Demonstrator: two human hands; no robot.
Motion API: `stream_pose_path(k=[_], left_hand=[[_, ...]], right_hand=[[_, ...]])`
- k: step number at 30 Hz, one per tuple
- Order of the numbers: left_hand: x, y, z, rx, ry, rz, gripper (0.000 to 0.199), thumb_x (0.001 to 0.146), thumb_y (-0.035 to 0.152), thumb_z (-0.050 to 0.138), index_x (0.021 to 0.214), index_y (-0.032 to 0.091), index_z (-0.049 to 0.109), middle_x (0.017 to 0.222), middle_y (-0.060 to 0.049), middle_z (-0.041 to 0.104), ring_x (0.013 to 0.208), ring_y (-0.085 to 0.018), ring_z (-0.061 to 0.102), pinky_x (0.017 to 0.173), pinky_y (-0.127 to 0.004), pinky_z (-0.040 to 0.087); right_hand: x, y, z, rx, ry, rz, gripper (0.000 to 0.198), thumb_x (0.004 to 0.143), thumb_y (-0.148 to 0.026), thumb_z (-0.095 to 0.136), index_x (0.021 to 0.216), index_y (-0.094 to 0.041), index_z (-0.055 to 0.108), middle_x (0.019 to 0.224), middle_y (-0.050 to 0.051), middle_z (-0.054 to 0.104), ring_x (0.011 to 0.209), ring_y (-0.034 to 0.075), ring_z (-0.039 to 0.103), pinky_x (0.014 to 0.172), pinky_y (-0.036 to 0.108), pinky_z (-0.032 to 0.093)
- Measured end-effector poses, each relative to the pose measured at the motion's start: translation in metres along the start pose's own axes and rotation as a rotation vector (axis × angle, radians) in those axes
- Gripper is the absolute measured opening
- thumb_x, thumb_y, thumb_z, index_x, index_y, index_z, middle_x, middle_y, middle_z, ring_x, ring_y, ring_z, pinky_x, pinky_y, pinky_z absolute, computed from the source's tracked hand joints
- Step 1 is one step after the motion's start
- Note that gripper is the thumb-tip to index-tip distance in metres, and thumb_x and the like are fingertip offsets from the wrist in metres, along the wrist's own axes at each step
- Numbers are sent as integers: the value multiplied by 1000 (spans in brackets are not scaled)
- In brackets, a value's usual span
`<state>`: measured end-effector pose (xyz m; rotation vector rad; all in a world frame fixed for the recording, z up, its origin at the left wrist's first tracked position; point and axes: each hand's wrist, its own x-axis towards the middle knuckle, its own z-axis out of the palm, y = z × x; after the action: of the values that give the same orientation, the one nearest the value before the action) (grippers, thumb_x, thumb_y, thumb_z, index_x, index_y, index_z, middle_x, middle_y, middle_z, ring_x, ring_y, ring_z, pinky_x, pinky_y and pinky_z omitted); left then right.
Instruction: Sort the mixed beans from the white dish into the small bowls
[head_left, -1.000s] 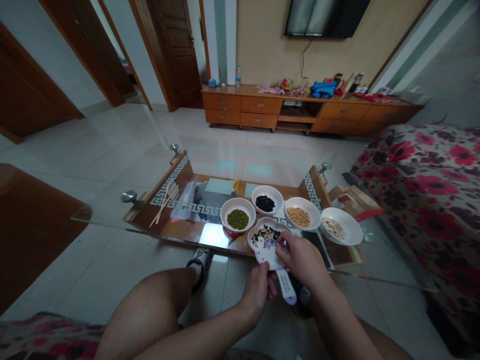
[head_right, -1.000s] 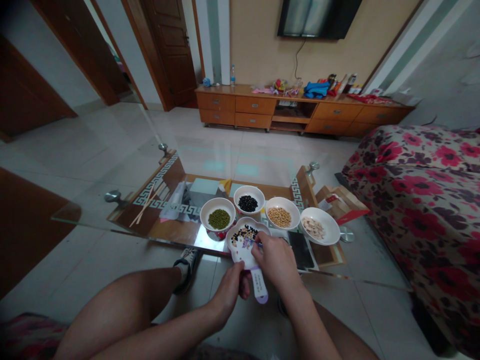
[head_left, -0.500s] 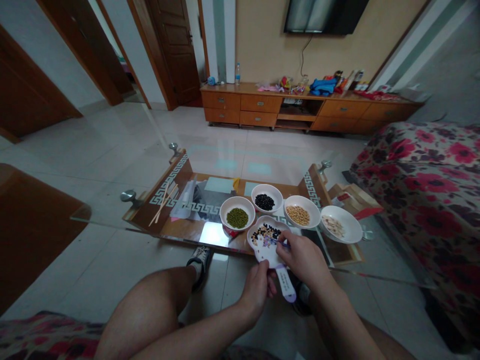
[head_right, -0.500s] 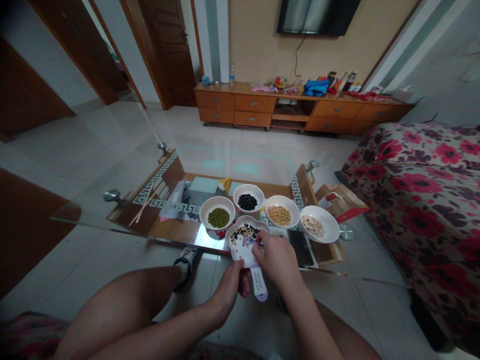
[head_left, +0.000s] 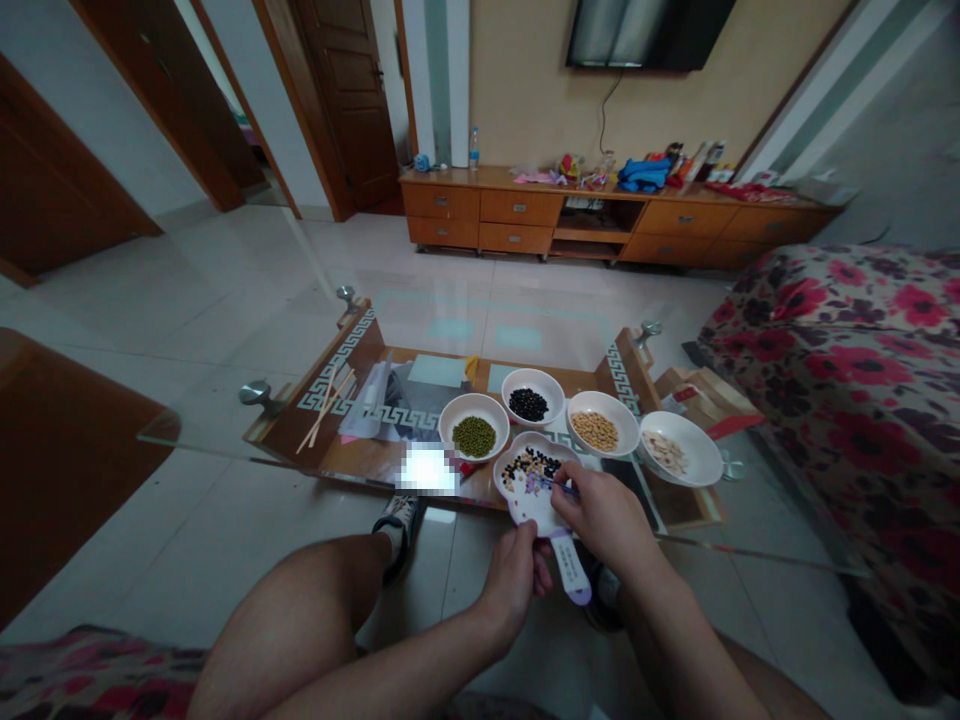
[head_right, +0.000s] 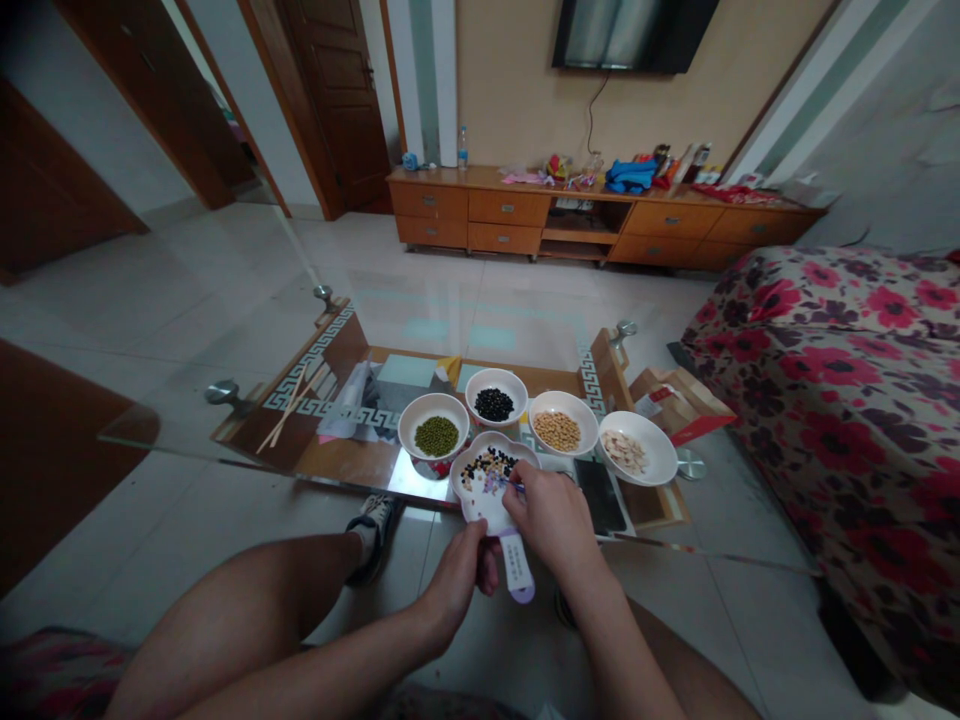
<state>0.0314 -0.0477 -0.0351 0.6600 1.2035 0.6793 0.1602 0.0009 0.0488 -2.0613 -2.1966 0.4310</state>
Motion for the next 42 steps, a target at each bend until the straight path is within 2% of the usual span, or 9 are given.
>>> stream_pose_path(k=[4,7,10,13,26,29,32,36,42], left_hand=[[0,0,0,26,-5,14,58,78,70,30,65,19,54,44,0,46,42,-12,41,47,-27,31],[-1,0,0,38,-7,20,61,77,73,30,66,18,55,45,0,46,43,-13,42,48,-27,30],[-1,0,-1,23,-14,25,61,77,73,31,69,18,55,46,0,47,44,-13,42,49,-27,31],[0,-1,-1,18,-10,18,60,77,73,32,69,18,55,47,0,47,44,-13,42,49,-27,30],[-1,1,0,-8,-4,-20,56,75,71,34,67,19,53,45,1,46,43,-13,41,48,-26,29],[-1,2,0,-3,0,-17,54,76,69,34,67,19,53,45,1,46,43,-13,42,48,-26,30],[-2,2,0,7,-1,-6,55,76,69,34,67,19,54,46,1,47,44,-13,43,49,-27,31],[-2,2,0,16,15,-5,59,76,73,33,68,19,55,46,1,47,45,-14,43,50,-27,31],[-1,1,0,20,5,0,59,77,73,31,66,20,54,45,0,47,44,-14,41,50,-28,31]], right_hand=[[0,0,-1,26,42,-23,19,87,-31,49,90,-23,65,78,3,72,70,17,64,60,25,32],[1,5,-3,54,171,-21,21,88,-34,48,90,-23,66,72,2,70,65,16,63,60,25,33],[1,15,-7,57,329,65,23,88,-37,50,89,-22,67,69,3,70,63,17,63,58,25,34],[1,25,-12,22,424,160,25,87,-40,51,90,-22,69,70,4,70,64,19,63,56,26,33],[-2,33,-21,-63,523,371,31,90,-41,48,100,-19,67,71,8,69,59,19,59,57,28,31],[0,31,-16,80,489,291,29,88,-42,49,97,-20,66,73,6,69,63,19,62,58,27,34],[2,26,-10,180,322,152,26,87,-42,50,93,-21,65,72,4,69,64,18,63,59,25,37],[3,17,-3,155,117,11,24,87,-39,48,93,-21,63,73,3,68,65,17,62,59,24,36],[2,8,2,107,24,-23,20,87,-33,48,93,-21,63,73,3,68,63,15,60,57,23,31]])
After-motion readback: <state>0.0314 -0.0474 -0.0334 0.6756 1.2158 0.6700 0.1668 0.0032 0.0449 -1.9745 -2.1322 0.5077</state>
